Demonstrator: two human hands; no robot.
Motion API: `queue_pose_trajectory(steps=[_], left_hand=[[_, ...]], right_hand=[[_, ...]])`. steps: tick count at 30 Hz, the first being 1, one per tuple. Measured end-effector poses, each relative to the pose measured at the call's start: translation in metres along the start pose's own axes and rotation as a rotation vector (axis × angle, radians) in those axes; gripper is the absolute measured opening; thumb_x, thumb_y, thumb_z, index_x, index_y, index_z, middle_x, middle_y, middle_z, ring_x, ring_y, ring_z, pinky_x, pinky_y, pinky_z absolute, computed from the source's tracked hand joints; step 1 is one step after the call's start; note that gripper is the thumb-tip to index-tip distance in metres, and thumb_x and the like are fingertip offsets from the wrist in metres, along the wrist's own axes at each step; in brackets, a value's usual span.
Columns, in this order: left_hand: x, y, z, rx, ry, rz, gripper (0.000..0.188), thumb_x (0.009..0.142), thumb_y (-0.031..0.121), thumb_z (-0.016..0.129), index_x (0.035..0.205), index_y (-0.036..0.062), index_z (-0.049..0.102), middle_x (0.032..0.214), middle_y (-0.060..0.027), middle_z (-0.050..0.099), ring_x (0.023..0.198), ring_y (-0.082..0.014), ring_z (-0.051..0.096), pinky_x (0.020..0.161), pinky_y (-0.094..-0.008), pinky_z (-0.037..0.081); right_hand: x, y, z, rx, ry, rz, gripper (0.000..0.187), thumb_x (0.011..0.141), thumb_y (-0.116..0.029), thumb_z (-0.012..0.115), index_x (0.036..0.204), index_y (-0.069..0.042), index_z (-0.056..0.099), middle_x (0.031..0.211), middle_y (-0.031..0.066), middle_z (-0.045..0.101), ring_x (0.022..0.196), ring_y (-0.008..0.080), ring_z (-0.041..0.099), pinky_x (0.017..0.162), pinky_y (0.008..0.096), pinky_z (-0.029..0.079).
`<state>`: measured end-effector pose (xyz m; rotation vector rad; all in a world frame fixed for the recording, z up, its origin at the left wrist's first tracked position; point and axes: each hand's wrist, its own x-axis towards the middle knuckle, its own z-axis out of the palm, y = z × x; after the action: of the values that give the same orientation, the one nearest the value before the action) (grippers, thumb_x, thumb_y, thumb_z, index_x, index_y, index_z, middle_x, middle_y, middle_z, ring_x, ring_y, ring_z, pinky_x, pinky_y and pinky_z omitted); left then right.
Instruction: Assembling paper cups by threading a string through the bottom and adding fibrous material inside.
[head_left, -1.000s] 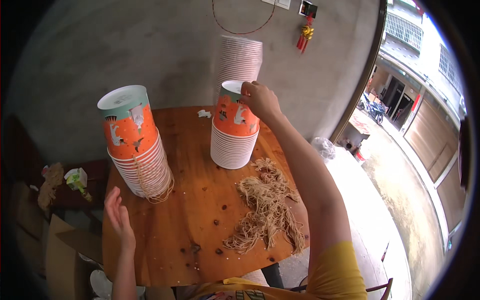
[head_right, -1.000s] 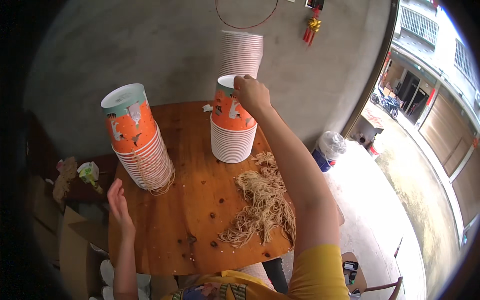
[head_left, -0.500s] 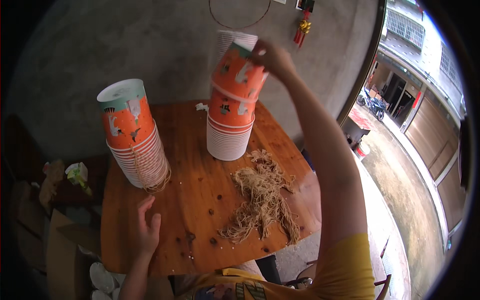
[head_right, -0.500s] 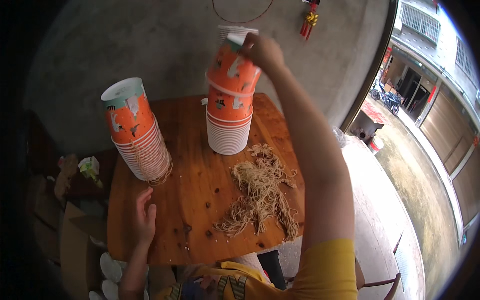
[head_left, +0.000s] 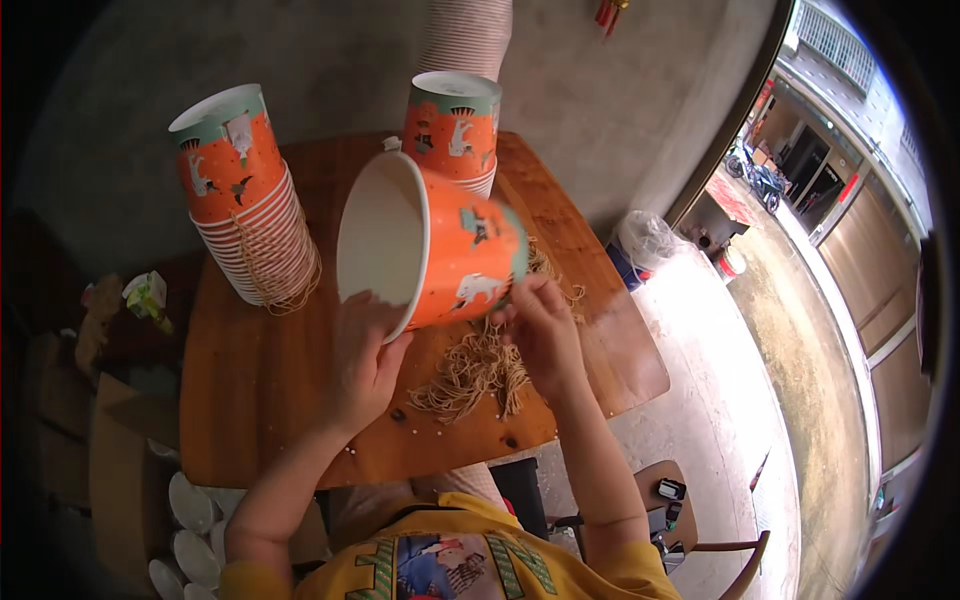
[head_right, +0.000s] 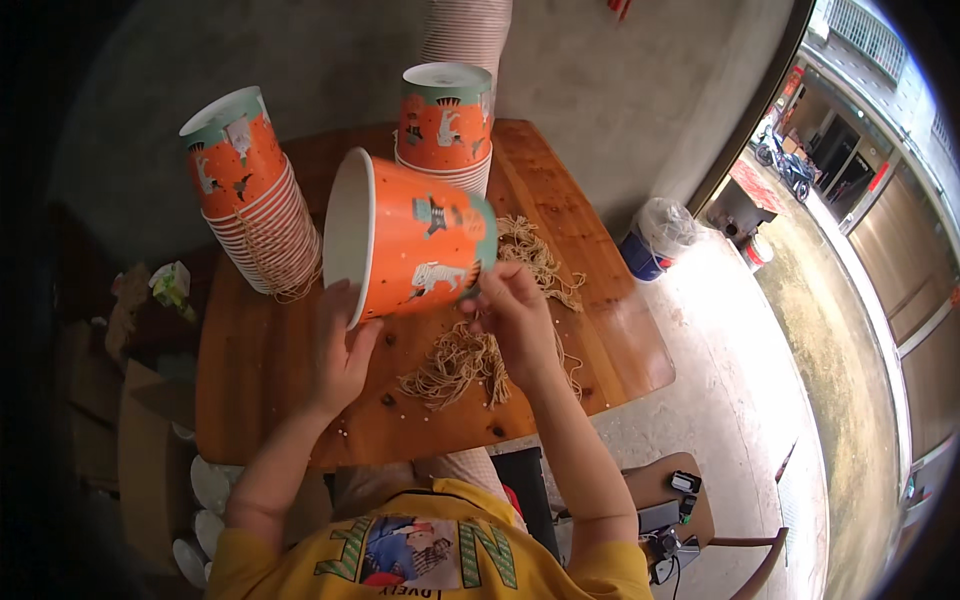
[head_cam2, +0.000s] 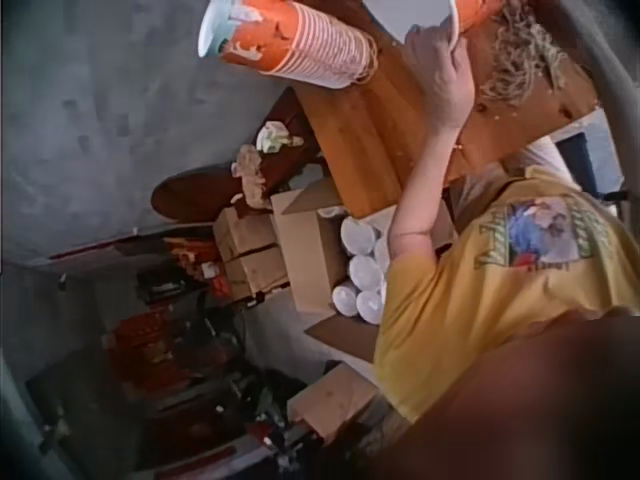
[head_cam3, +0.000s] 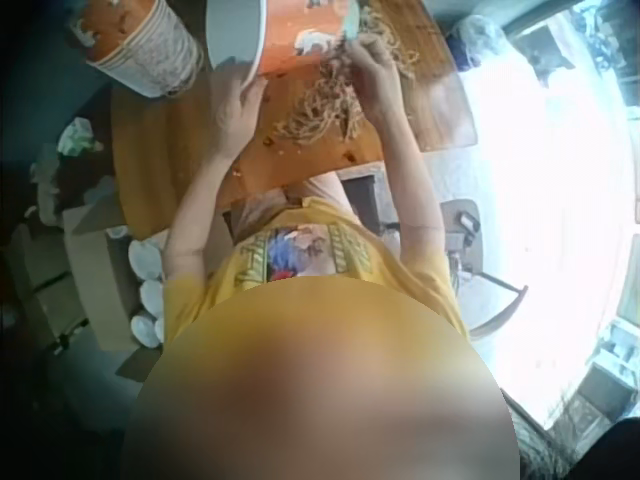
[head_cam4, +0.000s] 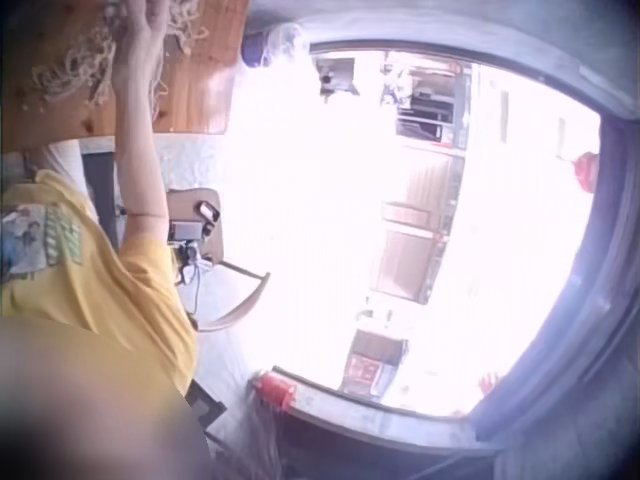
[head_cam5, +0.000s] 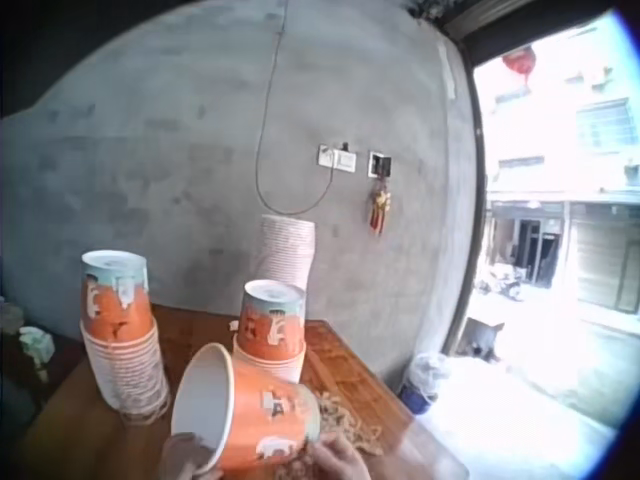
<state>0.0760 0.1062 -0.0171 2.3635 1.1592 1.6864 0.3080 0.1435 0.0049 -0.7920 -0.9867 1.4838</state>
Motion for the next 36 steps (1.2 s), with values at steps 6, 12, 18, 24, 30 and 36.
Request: queue_pose_trajectory(steps=[6, 12, 18, 24, 30, 36], left_hand=[[-0.005, 0.016, -0.034, 0.278, -0.175, -0.052, 0.046, 0.082, -0.004, 0.061, 0.125, 0.0088, 0.053, 0.096, -0.0100, 0.057, 0.094, -0.0309, 0.054, 0.092, -0.0443, 0.037], [-0.006, 0.017, -0.038, 0.395, -0.351, -0.046, 0.043, 0.081, -0.002, 0.057, 0.123, 0.0103, 0.057, 0.088, -0.0064, 0.054, 0.088, -0.0264, 0.054, 0.094, -0.0419, 0.035], [-0.005, 0.021, -0.033, 0.477, -0.403, -0.017, 0.048, 0.079, 0.000, 0.059, 0.126, 0.0130, 0.056, 0.091, -0.0060, 0.053, 0.091, -0.0252, 0.052, 0.095, -0.0429, 0.034], [0.014, 0.042, -0.026, 0.364, -0.234, 0.001, 0.045, 0.080, -0.002, 0.060, 0.123, 0.0092, 0.058, 0.100, -0.0101, 0.055, 0.096, -0.0289, 0.053, 0.094, -0.0426, 0.040], [0.076, 0.061, 0.017, -0.377, -0.265, -0.276, 0.031, 0.093, 0.010, 0.061, 0.121, 0.0017, 0.052, 0.117, -0.0117, 0.060, 0.096, -0.0170, 0.061, 0.078, -0.0295, 0.051], [0.092, 0.062, 0.026, -0.986, -0.517, -0.743, 0.025, 0.099, 0.011, 0.054, 0.122, 0.0029, 0.051, 0.103, -0.0031, 0.060, 0.091, -0.0084, 0.059, 0.078, -0.0224, 0.049]], right_hand=[[-0.002, -0.003, -0.072, -0.903, 0.152, -0.247, 0.010, 0.095, -0.012, 0.058, 0.099, -0.005, 0.063, 0.087, 0.0069, 0.067, 0.077, 0.0166, 0.067, 0.065, 0.0308, 0.052], [-0.004, 0.008, -0.092, -1.277, -0.045, -0.415, 0.013, 0.089, -0.007, 0.061, 0.101, -0.007, 0.064, 0.093, 0.0105, 0.065, 0.080, 0.0267, 0.065, 0.069, 0.0355, 0.053], [-0.008, 0.019, -0.082, -1.434, -0.047, -0.513, 0.013, 0.085, -0.007, 0.064, 0.098, -0.012, 0.066, 0.095, 0.0078, 0.057, 0.091, 0.0264, 0.060, 0.075, 0.0366, 0.051], [-0.003, 0.003, -0.072, -1.091, -0.184, -0.441, 0.006, 0.084, -0.007, 0.067, 0.089, -0.007, 0.065, 0.092, 0.0063, 0.055, 0.087, 0.0200, 0.058, 0.074, 0.0318, 0.050], [-0.010, -0.065, -0.007, -0.733, -0.198, -0.161, 0.005, 0.093, -0.006, 0.060, 0.096, -0.001, 0.059, 0.079, 0.0019, 0.063, 0.069, 0.0063, 0.059, 0.061, 0.0225, 0.048], [-0.002, -0.096, 0.020, -0.736, -0.123, -0.389, 0.006, 0.091, -0.006, 0.063, 0.091, -0.001, 0.060, 0.075, -0.0033, 0.058, 0.066, 0.0024, 0.050, 0.060, 0.0192, 0.043]])
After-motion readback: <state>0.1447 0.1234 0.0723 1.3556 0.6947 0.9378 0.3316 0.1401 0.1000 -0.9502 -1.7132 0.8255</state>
